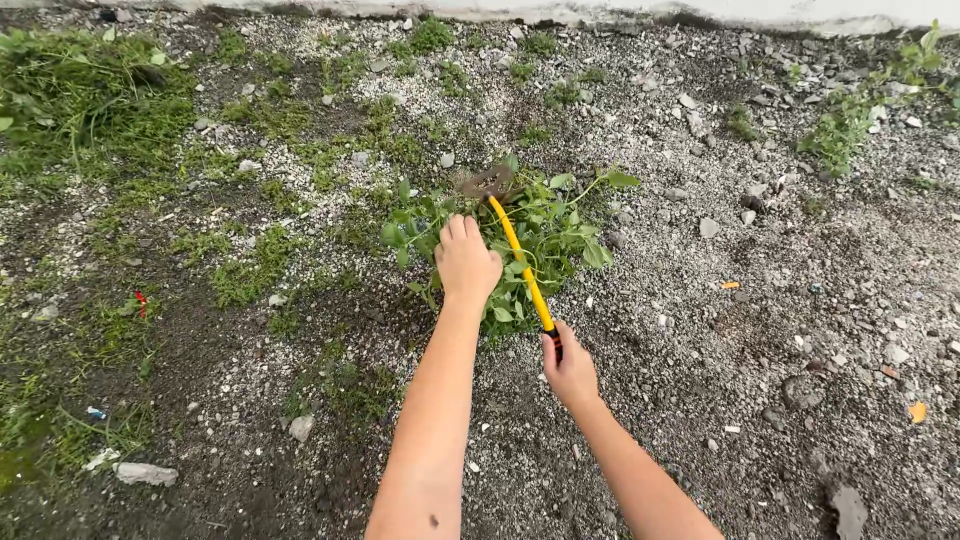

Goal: The person uses a small hand rake to pull out weeds from gravel and from cracks in the concrete walkway.

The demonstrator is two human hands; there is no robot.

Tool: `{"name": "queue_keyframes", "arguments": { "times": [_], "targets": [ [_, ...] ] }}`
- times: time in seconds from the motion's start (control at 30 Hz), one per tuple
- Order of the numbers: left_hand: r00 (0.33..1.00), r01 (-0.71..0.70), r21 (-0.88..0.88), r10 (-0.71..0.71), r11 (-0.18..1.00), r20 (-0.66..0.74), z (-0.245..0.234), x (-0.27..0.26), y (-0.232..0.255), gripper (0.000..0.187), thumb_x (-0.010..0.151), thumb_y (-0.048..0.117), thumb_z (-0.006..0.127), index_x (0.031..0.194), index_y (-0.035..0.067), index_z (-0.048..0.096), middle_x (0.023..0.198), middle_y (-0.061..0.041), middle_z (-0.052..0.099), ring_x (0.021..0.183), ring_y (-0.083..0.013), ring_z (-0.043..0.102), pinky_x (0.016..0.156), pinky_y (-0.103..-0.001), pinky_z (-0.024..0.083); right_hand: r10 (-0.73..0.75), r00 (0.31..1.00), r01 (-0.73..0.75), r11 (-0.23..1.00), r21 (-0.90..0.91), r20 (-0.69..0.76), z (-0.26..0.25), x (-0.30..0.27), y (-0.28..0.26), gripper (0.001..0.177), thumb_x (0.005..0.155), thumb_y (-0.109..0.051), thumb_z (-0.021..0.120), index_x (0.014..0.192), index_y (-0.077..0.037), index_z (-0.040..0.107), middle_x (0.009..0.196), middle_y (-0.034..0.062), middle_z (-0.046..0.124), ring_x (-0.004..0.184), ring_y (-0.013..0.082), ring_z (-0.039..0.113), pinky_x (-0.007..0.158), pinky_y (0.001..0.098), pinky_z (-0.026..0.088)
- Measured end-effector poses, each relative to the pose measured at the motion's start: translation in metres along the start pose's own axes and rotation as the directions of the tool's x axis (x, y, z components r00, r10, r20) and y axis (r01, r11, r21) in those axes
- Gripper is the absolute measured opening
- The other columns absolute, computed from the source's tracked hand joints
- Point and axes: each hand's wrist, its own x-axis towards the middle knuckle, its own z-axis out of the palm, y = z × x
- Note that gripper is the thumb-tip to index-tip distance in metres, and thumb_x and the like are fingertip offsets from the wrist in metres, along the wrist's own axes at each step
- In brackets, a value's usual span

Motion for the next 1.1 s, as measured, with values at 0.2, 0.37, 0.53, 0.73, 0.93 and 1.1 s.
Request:
{"name": "queue_keyframes", "arguments": {
  "times": [0.2, 0.37, 0.53, 0.73, 0.93, 1.1],
  "targets": [
    [0.985, 0.035, 0.089, -0.05, 0.995, 0.163, 0.004, -0.012, 0.003, 0.051, 0.075, 0.015, 0.076, 0.122, 0.001, 0.061, 0.134, -0.012, 0.053, 0.124, -0.0289, 0.052, 0.105, -0.053, 0.04, -0.064, 0.995, 0.065, 0.998, 0.013, -0.072, 0.007, 0.008, -0.009, 0.033, 0.099, -0.024, 0.061, 0.126, -0.006, 0.056, 0.078, 0.0165, 0.07, 0.066, 0.037, 0.07, 0.058, 0.0468, 0.054],
    [0.997, 0.069, 0.14, -0.071, 0.988, 0.009, 0.025, -0.018, -0.014, 0.05, 0.079, 0.005, 0.07, 0.128, 0.002, 0.059, 0.131, -0.013, 0.054, 0.122, -0.0288, 0.054, 0.099, -0.049, 0.041, -0.025, 0.995, 0.031, 0.998, 0.061, -0.096, -0.006, 0.021, -0.037, 0.034, 0.101, -0.023, 0.059, 0.129, -0.005, 0.055, 0.08, 0.0166, 0.071, 0.066, 0.0354, 0.07, 0.059, 0.0457, 0.054],
    [0.982, 0.187, 0.08, -0.186, 0.979, -0.023, 0.014, -0.02, -0.03, 0.046, 0.085, 0.004, 0.067, 0.13, 0.003, 0.057, 0.13, -0.014, 0.054, 0.119, -0.0316, 0.054, 0.097, -0.05, 0.041, 0.012, 0.991, 0.004, 0.993, 0.117, -0.132, -0.001, 0.018, -0.023, 0.033, 0.102, -0.024, 0.058, 0.129, -0.005, 0.055, 0.078, 0.0143, 0.071, 0.063, 0.0311, 0.069, 0.058, 0.0435, 0.054],
    [0.95, 0.312, -0.022, -0.311, 0.95, 0.039, 0.0, -0.03, -0.05, 0.061, 0.075, 0.003, 0.07, 0.134, 0.008, 0.055, 0.132, -0.012, 0.052, 0.124, -0.0298, 0.052, 0.105, -0.053, 0.037, 0.011, 0.979, 0.019, 0.989, 0.146, -0.205, -0.007, 0.022, -0.043, 0.033, 0.103, -0.025, 0.055, 0.128, -0.004, 0.056, 0.074, 0.0107, 0.067, 0.058, 0.0242, 0.066, 0.054, 0.0393, 0.052],
    [0.939, 0.341, -0.123, -0.333, 0.932, 0.08, 0.008, -0.04, -0.055, 0.05, 0.088, 0.016, 0.068, 0.136, 0.013, 0.057, 0.133, -0.01, 0.054, 0.121, -0.0295, 0.057, 0.105, -0.057, 0.038, 0.163, 0.983, -0.139, 0.961, 0.238, -0.084, -0.003, 0.017, -0.068, 0.028, 0.104, -0.029, 0.056, 0.117, -0.005, 0.061, 0.069, 0.0084, 0.066, 0.054, 0.0187, 0.061, 0.051, 0.0351, 0.049],
    [0.975, 0.224, -0.345, -0.211, 0.911, 0.075, 0.003, -0.032, -0.041, 0.049, 0.094, 0.036, 0.069, 0.137, 0.015, 0.059, 0.139, -0.015, 0.05, 0.125, -0.0343, 0.052, 0.104, -0.063, 0.031, 0.095, 0.994, -0.078, 0.959, 0.271, -0.047, 0.005, 0.006, -0.067, 0.03, 0.103, -0.028, 0.057, 0.123, -0.006, 0.061, 0.068, 0.0064, 0.064, 0.056, 0.0141, 0.057, 0.053, 0.0323, 0.048]
  ]
}}
